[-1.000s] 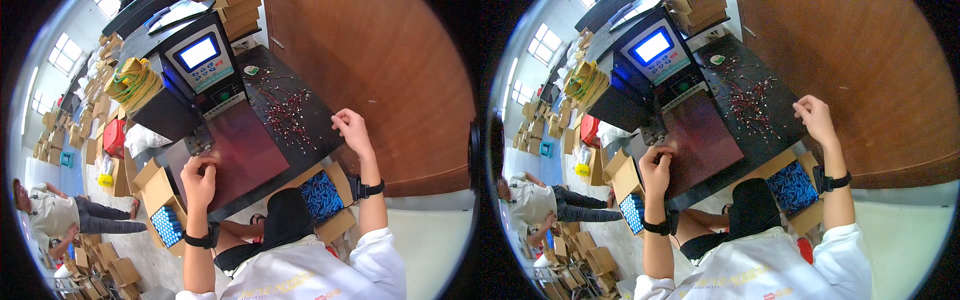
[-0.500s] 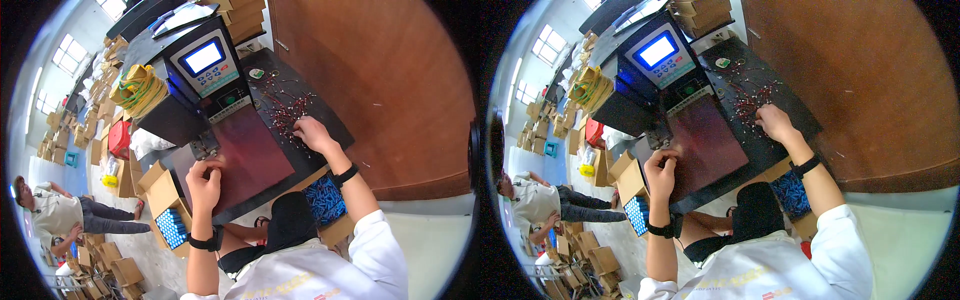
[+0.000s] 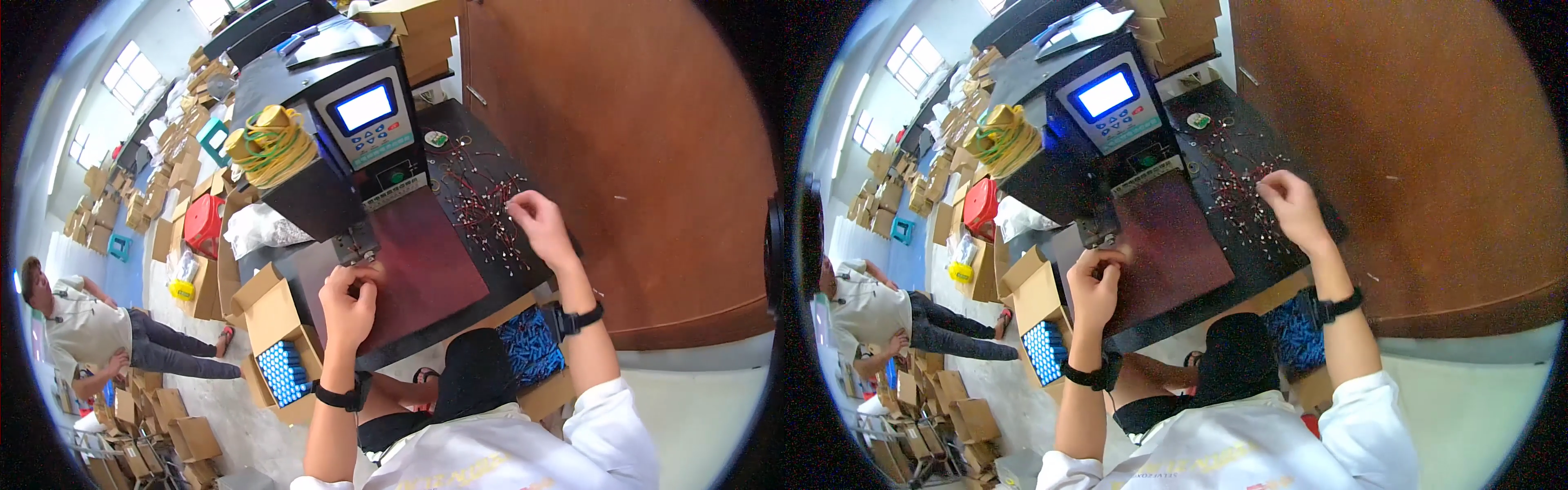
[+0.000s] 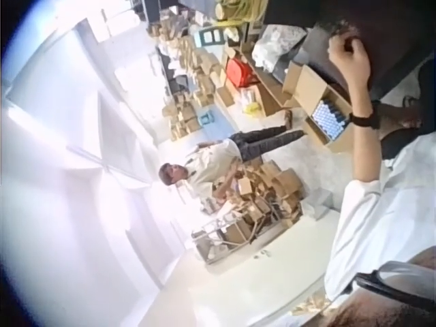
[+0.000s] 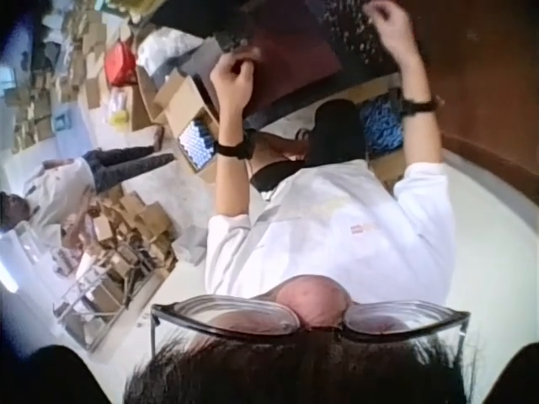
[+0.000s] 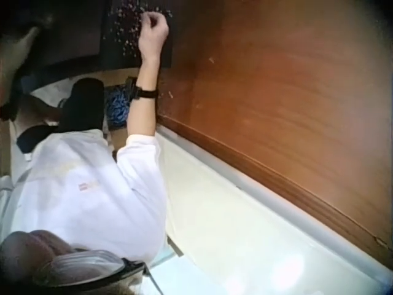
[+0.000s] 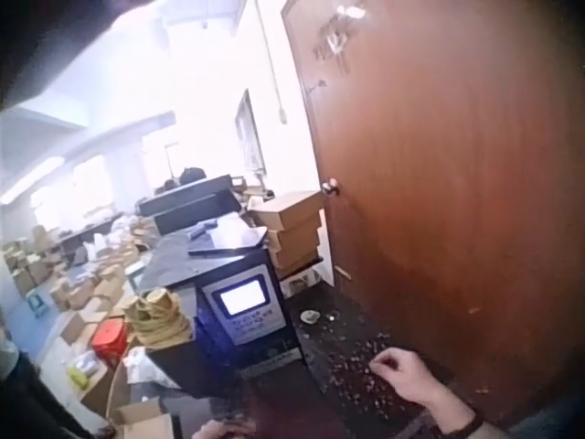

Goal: The person picks up a battery and a wire, positions them under a welding machine to join them, and then places the assembled unit into a blue bin.

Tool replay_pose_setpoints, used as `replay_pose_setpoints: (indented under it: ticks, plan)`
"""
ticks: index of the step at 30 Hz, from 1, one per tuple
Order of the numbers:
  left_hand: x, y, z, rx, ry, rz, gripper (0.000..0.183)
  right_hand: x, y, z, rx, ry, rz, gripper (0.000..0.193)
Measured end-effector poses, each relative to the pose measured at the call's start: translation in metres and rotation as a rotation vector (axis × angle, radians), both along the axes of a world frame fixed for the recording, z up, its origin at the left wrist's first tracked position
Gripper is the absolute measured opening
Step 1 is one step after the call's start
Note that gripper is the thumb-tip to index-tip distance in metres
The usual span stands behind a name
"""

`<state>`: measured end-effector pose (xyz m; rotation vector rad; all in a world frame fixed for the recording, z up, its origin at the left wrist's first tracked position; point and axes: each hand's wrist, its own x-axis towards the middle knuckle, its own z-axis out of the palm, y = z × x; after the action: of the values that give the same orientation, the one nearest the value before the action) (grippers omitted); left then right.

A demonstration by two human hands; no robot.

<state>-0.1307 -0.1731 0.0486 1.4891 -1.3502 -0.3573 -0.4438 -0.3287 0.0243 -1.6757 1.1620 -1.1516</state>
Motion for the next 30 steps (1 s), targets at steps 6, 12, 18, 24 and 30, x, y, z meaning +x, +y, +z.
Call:
replay_pose_setpoints:
  ticks: [6,12,18,24,30]
  plan:
    - [-0.047,0.03,0.045,-0.072,-0.181,-0.175,0.023,0.011,0.092,0.065,0.25,-0.744,0.099,0.011]
    - [-0.097,0.051,0.056,0.184,0.067,-0.363,0.03,0.047,0.165,0.05,0.399,-0.853,0.179,0.015]
    - [-0.096,0.071,0.059,0.336,0.207,-0.366,0.022,0.053,0.183,0.029,0.461,-0.823,0.24,0.016]
    - [-0.085,0.084,0.05,0.264,-0.001,-0.392,0.022,0.062,0.194,0.024,0.46,-0.757,0.252,0.016]
    - [-0.064,0.109,0.057,0.516,0.172,-0.42,0.02,0.056,0.195,0.031,0.308,-0.475,0.262,0.021]
